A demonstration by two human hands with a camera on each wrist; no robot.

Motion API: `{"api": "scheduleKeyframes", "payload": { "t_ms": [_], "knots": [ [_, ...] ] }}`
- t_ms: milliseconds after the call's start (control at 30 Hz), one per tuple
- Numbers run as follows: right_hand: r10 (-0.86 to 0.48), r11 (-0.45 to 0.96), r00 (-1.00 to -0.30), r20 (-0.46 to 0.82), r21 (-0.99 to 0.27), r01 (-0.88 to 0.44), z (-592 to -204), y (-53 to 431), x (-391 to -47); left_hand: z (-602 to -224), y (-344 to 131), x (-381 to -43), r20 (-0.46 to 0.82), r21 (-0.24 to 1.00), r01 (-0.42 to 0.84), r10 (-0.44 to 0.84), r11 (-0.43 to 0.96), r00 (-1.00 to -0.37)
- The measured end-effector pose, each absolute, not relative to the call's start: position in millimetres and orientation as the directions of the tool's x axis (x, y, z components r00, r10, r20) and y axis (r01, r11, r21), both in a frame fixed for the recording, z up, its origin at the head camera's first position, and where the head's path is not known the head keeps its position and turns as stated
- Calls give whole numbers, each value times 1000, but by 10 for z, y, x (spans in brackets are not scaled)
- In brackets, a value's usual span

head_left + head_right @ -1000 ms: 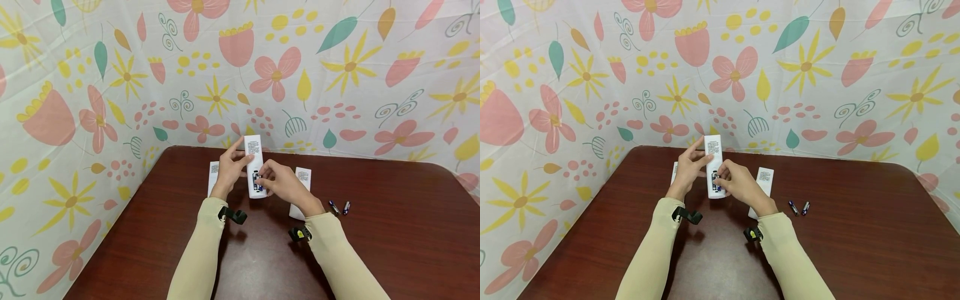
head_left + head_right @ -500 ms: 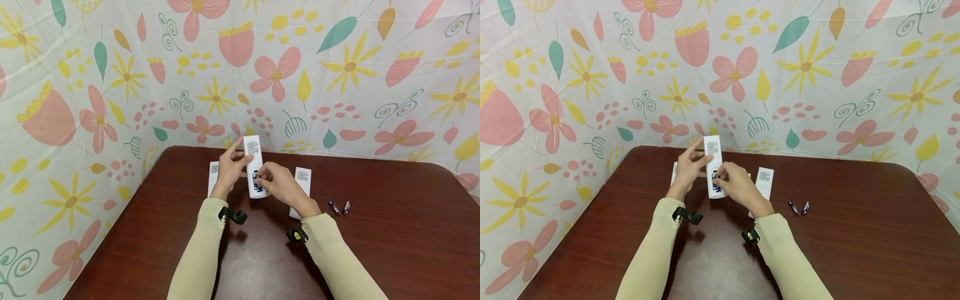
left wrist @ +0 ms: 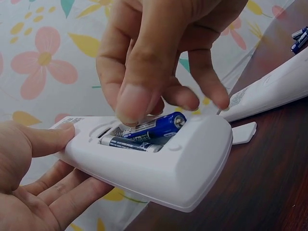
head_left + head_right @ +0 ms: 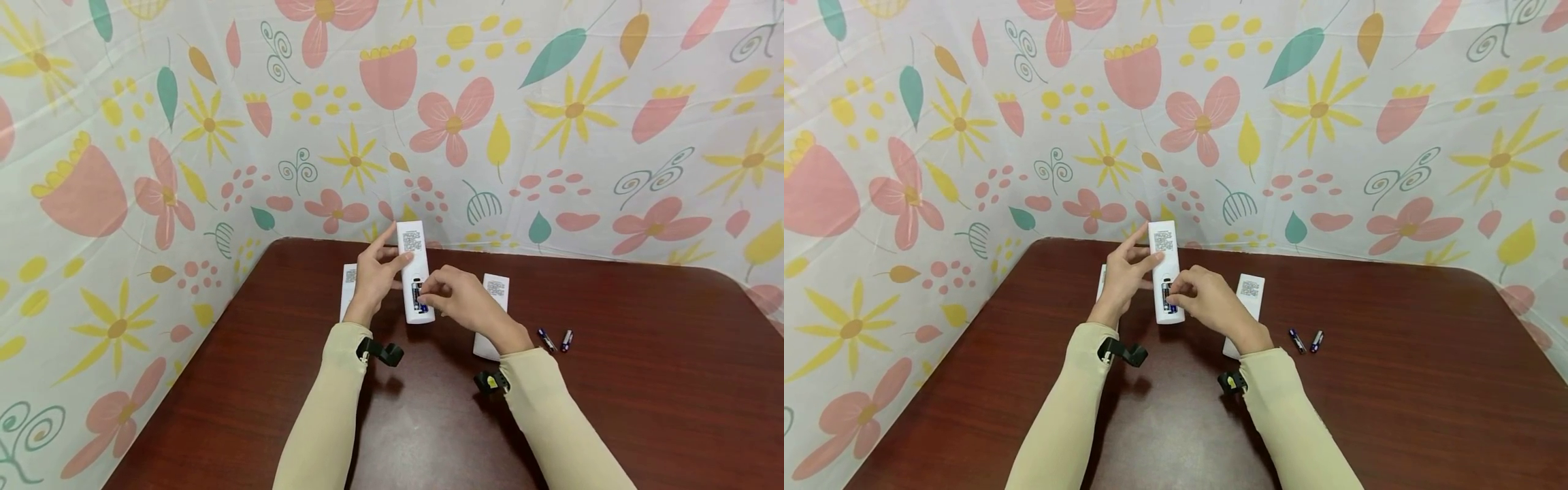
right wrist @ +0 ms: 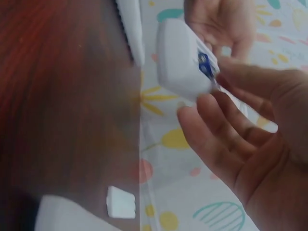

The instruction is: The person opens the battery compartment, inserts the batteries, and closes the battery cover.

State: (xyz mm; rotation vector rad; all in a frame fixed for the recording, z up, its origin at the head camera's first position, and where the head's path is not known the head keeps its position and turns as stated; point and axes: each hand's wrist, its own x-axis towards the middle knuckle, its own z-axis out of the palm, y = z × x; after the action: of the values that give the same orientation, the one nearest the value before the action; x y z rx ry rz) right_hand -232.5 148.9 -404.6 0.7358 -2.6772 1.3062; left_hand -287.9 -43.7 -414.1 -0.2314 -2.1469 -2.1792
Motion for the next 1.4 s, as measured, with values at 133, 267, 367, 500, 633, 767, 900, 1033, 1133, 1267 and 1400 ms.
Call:
{"api": "scheduleKeyframes", "payload": {
  "t_ms": [133, 267, 367, 500, 633, 767, 900, 1033, 1133, 1267, 1400],
  "knots": [
    [-432, 534, -859, 274, -690, -488, -4033, 1536, -2332, -4146, -440, -2880, 162, 987, 162, 47, -9, -986],
    [-438, 549, -854, 280, -669, -501, -4041, 1543, -2343, -4147, -438, -2877, 172, 985, 172, 47, -6, -984],
    [-410, 560, -866, 286, -670, -487, -4061, 1542, -2357, -4150, -437, -2878, 178, 984, 178, 51, -9, -983],
    [-372, 539, -892, 259, -722, -434, -4085, 1547, -2382, -4146, -435, -2872, 186, 983, 186, 59, -6, -981],
    [-389, 493, -900, 199, -780, -386, -4095, 1556, -2399, -4144, -429, -2866, 184, 983, 184, 75, -2, -980],
    [-404, 482, -897, 178, -792, -374, -4109, 1564, -2405, -4153, -423, -2871, 184, 983, 185, 86, 2, -979],
    [-397, 481, -898, 188, -791, -378, -4122, 1568, -2410, -4149, -418, -2862, 193, 981, 194, 88, -1, -977],
    [-389, 482, -898, 207, -785, -390, -4131, 1559, -2413, -4143, -422, -2856, 197, 980, 197, 89, -8, -976],
    [-384, 485, -897, 218, -779, -397, -4138, 1554, -2412, -4146, -422, -2860, 195, 981, 195, 91, -9, -977],
    [-381, 488, -899, 218, -778, -395, -4139, 1549, -2408, -4139, -421, -2859, 194, 981, 195, 89, -5, -977],
    [-377, 493, -901, 214, -777, -391, -4133, 1544, -2403, -4140, -420, -2859, 197, 980, 198, 87, -2, -976]
  ]
}}
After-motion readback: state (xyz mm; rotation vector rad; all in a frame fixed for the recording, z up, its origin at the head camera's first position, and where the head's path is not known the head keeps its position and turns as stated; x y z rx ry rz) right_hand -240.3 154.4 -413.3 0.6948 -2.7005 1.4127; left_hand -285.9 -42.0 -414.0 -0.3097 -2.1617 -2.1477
